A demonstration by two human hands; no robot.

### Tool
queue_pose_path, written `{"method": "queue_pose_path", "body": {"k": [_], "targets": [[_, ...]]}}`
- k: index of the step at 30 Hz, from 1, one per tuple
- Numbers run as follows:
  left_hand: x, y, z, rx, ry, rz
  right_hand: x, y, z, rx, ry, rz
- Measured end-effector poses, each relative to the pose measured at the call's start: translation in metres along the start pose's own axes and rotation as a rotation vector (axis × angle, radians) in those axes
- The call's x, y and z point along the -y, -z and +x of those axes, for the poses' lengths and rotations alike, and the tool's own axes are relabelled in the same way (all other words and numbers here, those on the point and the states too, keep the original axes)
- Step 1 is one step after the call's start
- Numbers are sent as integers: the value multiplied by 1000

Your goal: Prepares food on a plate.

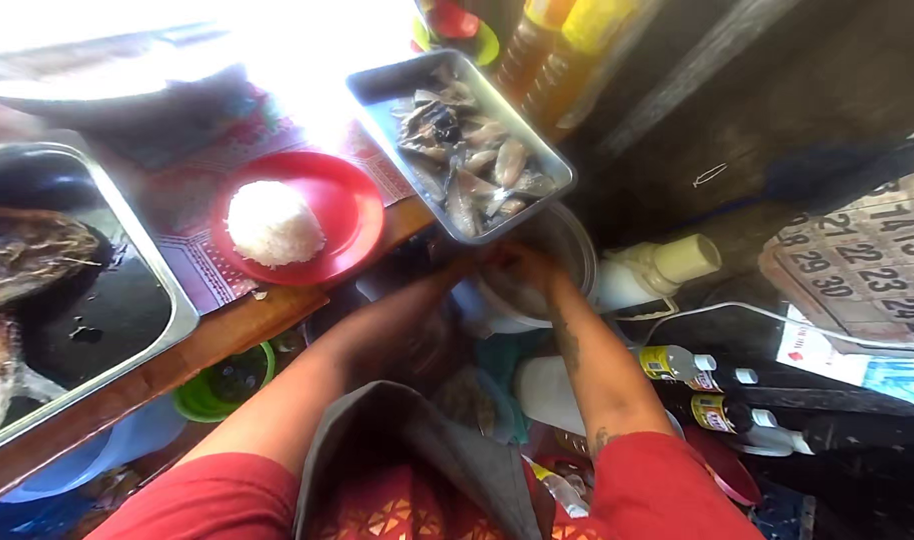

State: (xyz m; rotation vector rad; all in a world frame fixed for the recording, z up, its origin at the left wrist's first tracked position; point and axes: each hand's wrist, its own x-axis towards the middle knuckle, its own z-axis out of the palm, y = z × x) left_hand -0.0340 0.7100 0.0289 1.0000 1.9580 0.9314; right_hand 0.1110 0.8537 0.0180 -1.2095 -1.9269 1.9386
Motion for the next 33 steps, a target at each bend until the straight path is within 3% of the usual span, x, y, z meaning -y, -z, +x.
{"method": "queue_pose_path", "body": {"k": [3,6,9,11,13,16,18,22,25,30,33], "targets": [[-1,8,-24,-36,2,-11,5,9,-25,-174,-62,129],[-2,11,-56,-154,9,-297,17,-1,-52,-416,-66,255],[16,-1,-60,-193,53,-516,16,-14,-60,-504,-40,239],[24,-6,-67,-102,102,-544,9,-31,-57,-503,53,24],[35,-12,-72,-29,88,-535,12,-55,-56,-424,118,-353],[46,-14,-81,18,10,-520,31,-78,-50,-263,45,-802],[50,-9,-89,48,1,-539,42,-73,-46,-181,17,-861],[57,2,-109,90,30,-619,44,-40,-51,-84,6,-718],[59,11,-121,114,49,-650,31,-23,-55,-94,-49,-425],[54,35,-142,125,123,-668,13,-19,-77,-286,-85,127],[63,47,-150,149,167,-727,3,-23,-101,-408,6,470]]}}
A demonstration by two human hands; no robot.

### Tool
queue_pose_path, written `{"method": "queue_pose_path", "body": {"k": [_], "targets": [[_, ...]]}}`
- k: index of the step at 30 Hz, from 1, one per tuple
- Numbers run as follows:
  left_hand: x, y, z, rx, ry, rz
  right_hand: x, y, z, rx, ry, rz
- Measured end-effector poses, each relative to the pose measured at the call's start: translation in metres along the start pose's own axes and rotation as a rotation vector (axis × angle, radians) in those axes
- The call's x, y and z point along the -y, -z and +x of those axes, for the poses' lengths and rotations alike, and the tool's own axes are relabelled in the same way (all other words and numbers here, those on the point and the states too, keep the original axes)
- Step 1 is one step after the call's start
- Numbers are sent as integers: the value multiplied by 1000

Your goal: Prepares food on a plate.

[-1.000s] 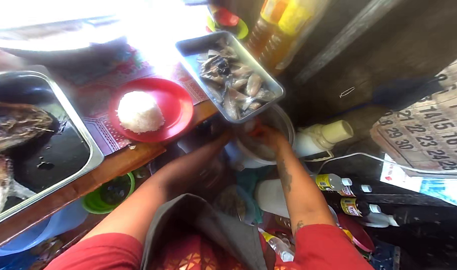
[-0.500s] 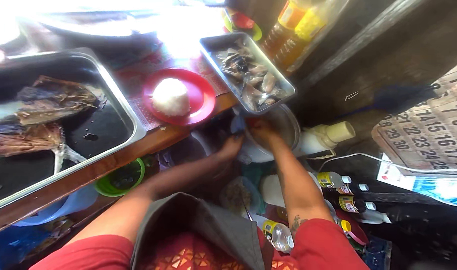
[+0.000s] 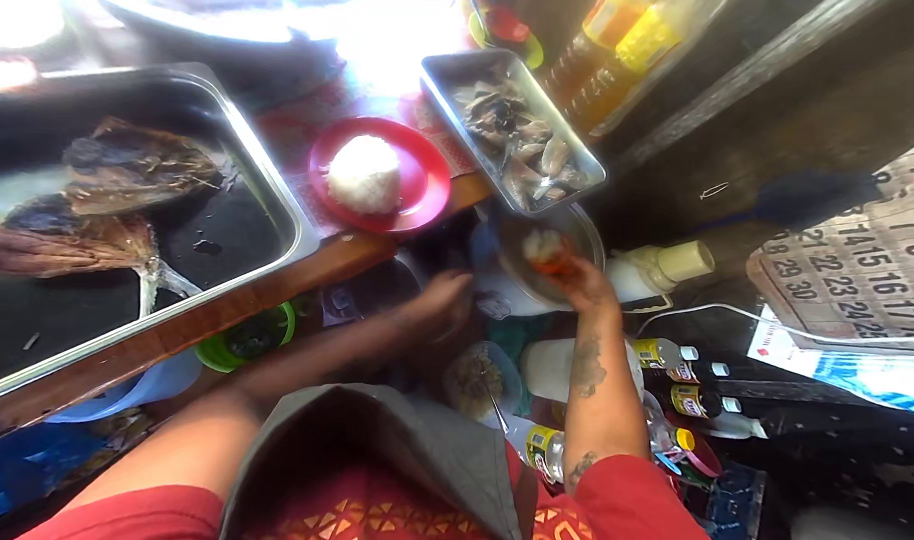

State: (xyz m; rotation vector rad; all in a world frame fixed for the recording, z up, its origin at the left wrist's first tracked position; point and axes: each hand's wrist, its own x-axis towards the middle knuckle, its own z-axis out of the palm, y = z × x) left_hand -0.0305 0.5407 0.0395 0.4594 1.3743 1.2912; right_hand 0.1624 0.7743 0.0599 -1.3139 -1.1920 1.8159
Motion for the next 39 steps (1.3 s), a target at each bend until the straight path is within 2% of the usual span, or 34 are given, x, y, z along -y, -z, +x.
{"method": "queue_pose_path", "body": {"k": [3,6,9,11,15,19,20,23,25,30,34,36,39], "targets": [[7,15,-14,6,53,-98,-5,8,-38,-131,112,289],[10,35,-35,26,84,-188,5,8,-86,-63,242,371],[10,50,-60,4,101,-282,37,-28,-130,-90,334,372],[5,55,-73,-13,101,-331,55,-61,-142,-72,400,306],[-6,58,-91,7,27,-364,61,-147,-134,35,640,25],[-8,65,-111,-16,-4,-362,31,-225,-99,95,1224,-660],[-5,69,-114,-26,-9,-369,23,-241,-91,113,1322,-828],[1,79,-126,-93,-10,-396,0,-270,-81,195,1395,-1213],[4,88,-132,-144,-21,-425,-2,-275,-83,195,1451,-1272],[24,106,-131,-164,-31,-474,7,-268,-84,168,1458,-1148],[17,101,-129,-163,9,-463,21,-257,-85,122,1320,-979],[15,99,-125,-138,7,-439,31,-245,-92,82,1169,-829],[16,96,-115,-94,28,-420,45,-221,-112,107,827,-332]]}}
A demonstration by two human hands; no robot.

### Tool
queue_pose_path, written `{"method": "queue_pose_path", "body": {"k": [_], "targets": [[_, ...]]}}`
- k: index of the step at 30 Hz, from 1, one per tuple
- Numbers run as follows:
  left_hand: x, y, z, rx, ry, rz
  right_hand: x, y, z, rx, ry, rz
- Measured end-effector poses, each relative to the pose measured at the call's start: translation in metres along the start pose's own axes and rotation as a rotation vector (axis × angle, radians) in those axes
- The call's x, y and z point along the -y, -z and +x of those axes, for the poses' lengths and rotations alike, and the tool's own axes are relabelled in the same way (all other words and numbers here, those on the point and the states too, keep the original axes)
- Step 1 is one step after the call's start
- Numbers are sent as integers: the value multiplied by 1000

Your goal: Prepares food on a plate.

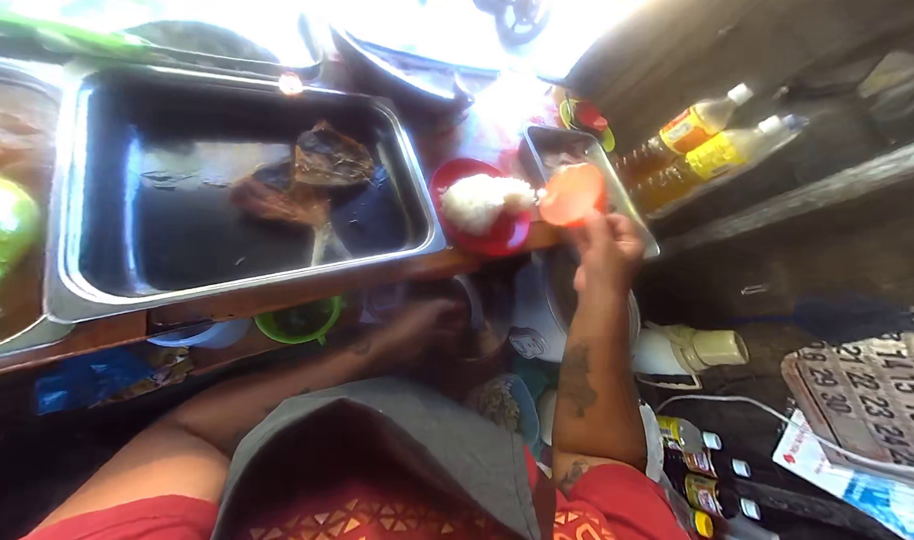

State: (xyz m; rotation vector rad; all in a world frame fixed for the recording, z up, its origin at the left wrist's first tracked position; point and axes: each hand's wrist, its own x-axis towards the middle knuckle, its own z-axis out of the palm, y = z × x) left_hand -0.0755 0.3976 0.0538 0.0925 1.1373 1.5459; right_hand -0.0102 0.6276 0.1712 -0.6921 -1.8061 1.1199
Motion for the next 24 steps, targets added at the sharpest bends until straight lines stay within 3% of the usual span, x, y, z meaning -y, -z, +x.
{"method": "queue_pose_path", "body": {"k": [2,4,7,9,14,16,19,21,24], "targets": [[2,-1,8,41,28,6,9,31,-9,-129,-102,330],[3,-3,13,52,45,3,7,65,-17,-334,-90,503],[1,-10,18,70,77,-5,-10,105,-19,-714,-135,525],[4,-10,26,64,113,-25,-46,123,-13,-838,-266,460],[11,-13,37,95,123,44,-156,134,-15,-605,-613,-97],[10,-14,39,105,111,65,-148,118,-22,-556,-532,-224],[10,-12,46,95,105,41,-113,76,-49,-455,-286,-69],[9,-10,48,90,91,4,-98,48,-71,-251,-302,35],[7,-5,36,37,44,32,-106,22,-87,169,-437,-282]]}}
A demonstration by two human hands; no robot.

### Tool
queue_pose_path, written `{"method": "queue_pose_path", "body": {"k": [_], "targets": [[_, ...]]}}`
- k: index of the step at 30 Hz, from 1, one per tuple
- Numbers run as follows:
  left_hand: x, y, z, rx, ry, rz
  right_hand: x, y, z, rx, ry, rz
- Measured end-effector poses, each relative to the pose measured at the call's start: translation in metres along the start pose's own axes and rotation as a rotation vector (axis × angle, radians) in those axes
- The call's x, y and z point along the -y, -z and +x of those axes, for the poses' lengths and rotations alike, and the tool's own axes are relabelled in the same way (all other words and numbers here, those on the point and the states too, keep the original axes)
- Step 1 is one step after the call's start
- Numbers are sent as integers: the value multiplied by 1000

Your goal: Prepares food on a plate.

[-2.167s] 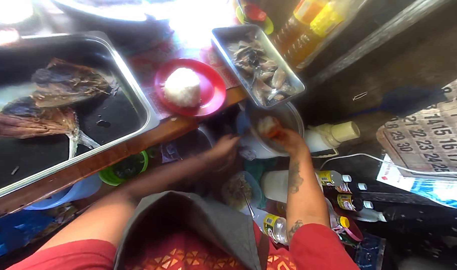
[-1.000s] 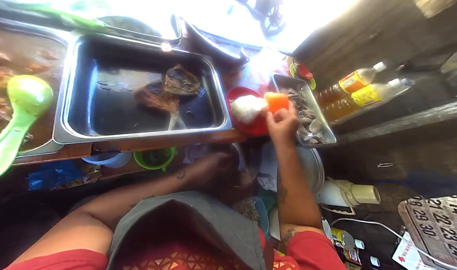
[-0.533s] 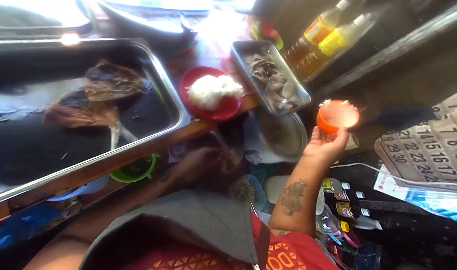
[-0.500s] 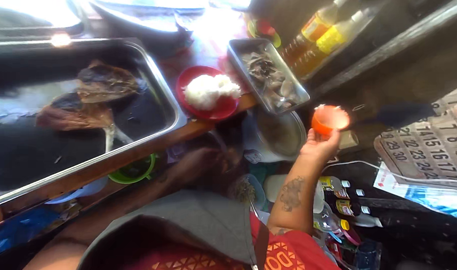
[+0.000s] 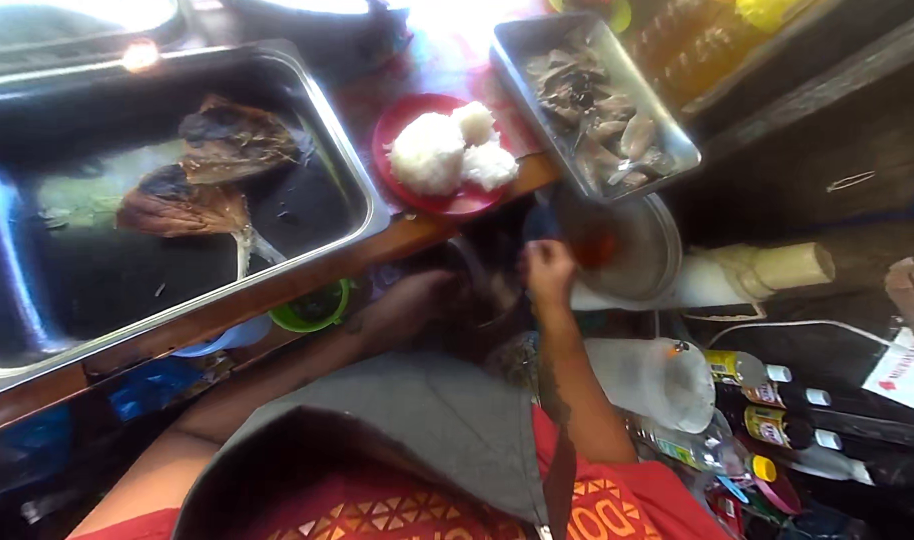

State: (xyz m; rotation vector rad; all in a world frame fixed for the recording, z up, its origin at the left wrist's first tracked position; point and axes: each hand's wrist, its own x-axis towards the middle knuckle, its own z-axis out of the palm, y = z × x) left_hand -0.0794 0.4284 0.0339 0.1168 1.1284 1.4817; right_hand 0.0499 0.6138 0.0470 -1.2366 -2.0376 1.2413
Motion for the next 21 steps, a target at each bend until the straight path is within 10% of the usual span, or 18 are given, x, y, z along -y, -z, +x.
{"method": "queue_pose_path", "body": {"k": [3,8,14,21], "targets": [[3,18,-17,9,-59,132,-13,-31,2,120,-14,-255],[-14,35,-86,402,-190,404,33,-43,-19,-183,273,251],[-61,30,-183,689,-746,539,100,-47,-24,33,-218,454],[-80,32,-282,708,-1149,305,92,-62,-16,-101,-208,380]]}}
